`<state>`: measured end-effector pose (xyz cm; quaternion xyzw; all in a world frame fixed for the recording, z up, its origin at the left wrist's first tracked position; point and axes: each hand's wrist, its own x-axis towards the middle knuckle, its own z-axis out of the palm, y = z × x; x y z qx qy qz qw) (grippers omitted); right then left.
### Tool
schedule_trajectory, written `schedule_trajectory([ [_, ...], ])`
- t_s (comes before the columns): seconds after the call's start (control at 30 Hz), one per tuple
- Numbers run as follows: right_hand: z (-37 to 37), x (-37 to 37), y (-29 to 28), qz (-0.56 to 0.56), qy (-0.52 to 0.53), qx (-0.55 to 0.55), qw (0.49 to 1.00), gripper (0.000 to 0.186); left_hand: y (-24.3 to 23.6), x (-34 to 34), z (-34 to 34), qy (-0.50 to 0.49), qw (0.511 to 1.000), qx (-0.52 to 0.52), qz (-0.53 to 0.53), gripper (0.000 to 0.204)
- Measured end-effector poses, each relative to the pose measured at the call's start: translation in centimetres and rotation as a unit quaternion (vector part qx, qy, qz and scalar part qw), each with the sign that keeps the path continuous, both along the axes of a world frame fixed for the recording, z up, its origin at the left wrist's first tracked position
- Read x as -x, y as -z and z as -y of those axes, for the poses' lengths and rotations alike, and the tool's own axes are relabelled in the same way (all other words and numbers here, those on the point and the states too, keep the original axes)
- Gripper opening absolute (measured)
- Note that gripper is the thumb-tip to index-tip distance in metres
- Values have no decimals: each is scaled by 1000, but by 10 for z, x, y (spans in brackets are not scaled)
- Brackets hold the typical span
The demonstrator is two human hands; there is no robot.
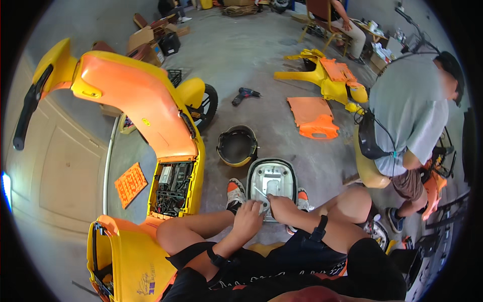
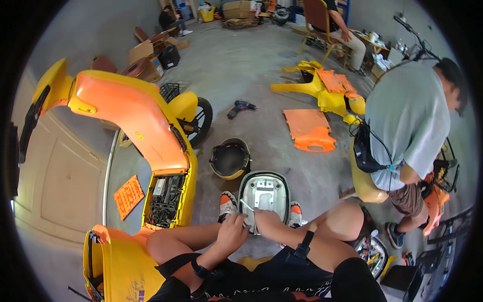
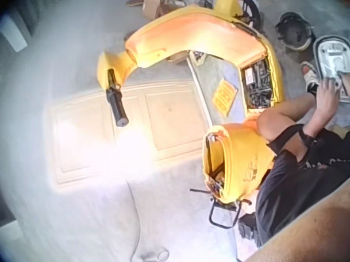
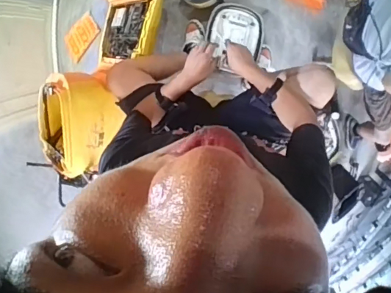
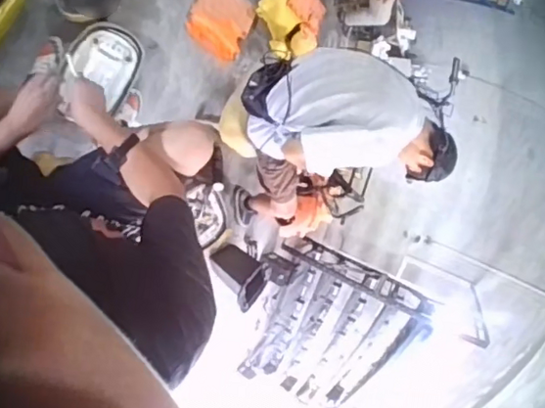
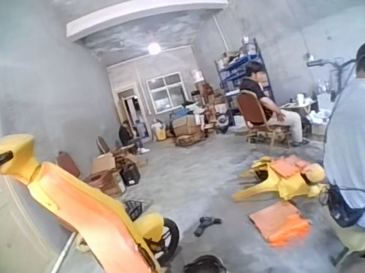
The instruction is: Repairing and assembling motorcycle body components and seats.
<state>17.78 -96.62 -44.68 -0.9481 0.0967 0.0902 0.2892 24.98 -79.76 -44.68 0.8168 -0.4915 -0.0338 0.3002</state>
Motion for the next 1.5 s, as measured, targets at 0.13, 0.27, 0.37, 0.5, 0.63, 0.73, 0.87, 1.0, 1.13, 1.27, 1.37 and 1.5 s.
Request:
schedule_trajectory([
  [0.13,4,-2,8,162,-151,64,973,23,10,3,0,-13,996,-24,89,56],
  [0.27,-2,-1,12,187,-194,0,963,31,37,19,4,-39,954,-92,-282,48],
  [0.37,-6,-2,7,268,-115,157,944,45,48,28,8,-85,658,-6,-749,30],
  [0.5,-8,-1,1,71,63,-39,995,62,46,32,17,-63,707,-60,-702,27],
  [0.63,-10,3,9,-22,-3,-94,995,41,27,30,14,41,788,-155,-594,34],
  [0.73,-7,4,19,-57,10,-17,998,27,7,21,3,36,968,-212,-127,35],
  [0.87,3,0,24,87,-102,106,985,10,0,8,5,-29,987,15,160,41],
  [1.0,2,-4,15,195,-194,76,958,24,19,15,13,-30,974,-75,-212,54],
  [1.13,-3,2,-1,333,-33,138,932,37,38,24,12,-75,754,-63,-650,33],
  [1.27,-9,4,-9,81,96,-47,991,49,38,24,14,-52,779,-33,-624,24],
  [1.37,-6,3,-3,-6,64,-84,994,35,21,19,15,58,844,-136,-515,25],
  [1.5,-2,5,12,24,-37,-3,999,18,-6,9,5,15,994,-85,-59,41],
])
